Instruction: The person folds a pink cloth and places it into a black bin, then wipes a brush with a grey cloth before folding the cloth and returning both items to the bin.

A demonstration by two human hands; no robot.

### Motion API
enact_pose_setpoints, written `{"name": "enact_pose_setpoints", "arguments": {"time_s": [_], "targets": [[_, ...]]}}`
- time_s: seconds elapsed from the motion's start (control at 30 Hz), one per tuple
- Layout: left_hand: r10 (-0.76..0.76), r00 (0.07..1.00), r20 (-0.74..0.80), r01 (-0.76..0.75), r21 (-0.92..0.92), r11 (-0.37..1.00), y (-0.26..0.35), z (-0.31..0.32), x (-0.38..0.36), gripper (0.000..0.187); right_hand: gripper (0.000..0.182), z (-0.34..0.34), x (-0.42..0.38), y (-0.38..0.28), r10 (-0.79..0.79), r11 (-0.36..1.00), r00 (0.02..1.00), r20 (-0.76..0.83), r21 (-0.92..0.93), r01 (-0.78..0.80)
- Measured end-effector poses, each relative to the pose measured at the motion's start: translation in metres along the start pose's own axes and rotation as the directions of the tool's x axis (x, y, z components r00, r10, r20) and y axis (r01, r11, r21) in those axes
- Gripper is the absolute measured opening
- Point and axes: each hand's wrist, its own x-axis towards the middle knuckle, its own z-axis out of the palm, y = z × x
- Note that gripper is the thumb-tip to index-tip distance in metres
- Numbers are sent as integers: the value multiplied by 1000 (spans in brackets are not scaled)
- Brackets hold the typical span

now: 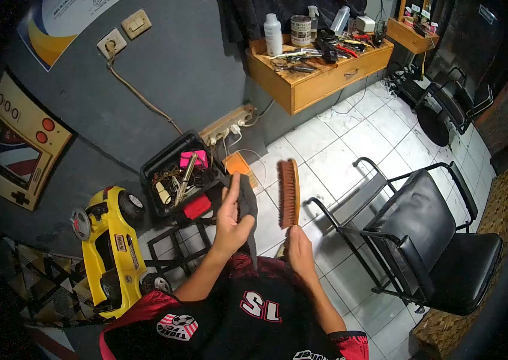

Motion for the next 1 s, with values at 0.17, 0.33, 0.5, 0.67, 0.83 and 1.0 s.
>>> {"name": "enact_pose_setpoints", "arguments": {"time_s": [0.17,0.33,0.5,0.67,0.83,1.0], "targets": [[38,987,154,-70,204,976,14,10,-5,83,36,19,-5,-3,-227,947,963,146,-199,254],[13,998,57,-15,35,999,30,5,-5,77,43,-6,16,87,4,929,985,174,-366,61],[70,994,84,-72,27,997,16,3,-2,75,47,-26,13,89,278,873,960,23,-422,-243],[-67,983,171,38,168,985,2,1,-11,72,42,-11,-6,7,119,993,990,77,11,-120],[63,988,138,-78,107,991,4,5,-9,69,44,9,-5,13,-214,976,963,164,-14,219],[1,982,187,-17,82,996,-5,0,-13,67,42,-16,9,91,48,925,989,140,-379,9]]}}
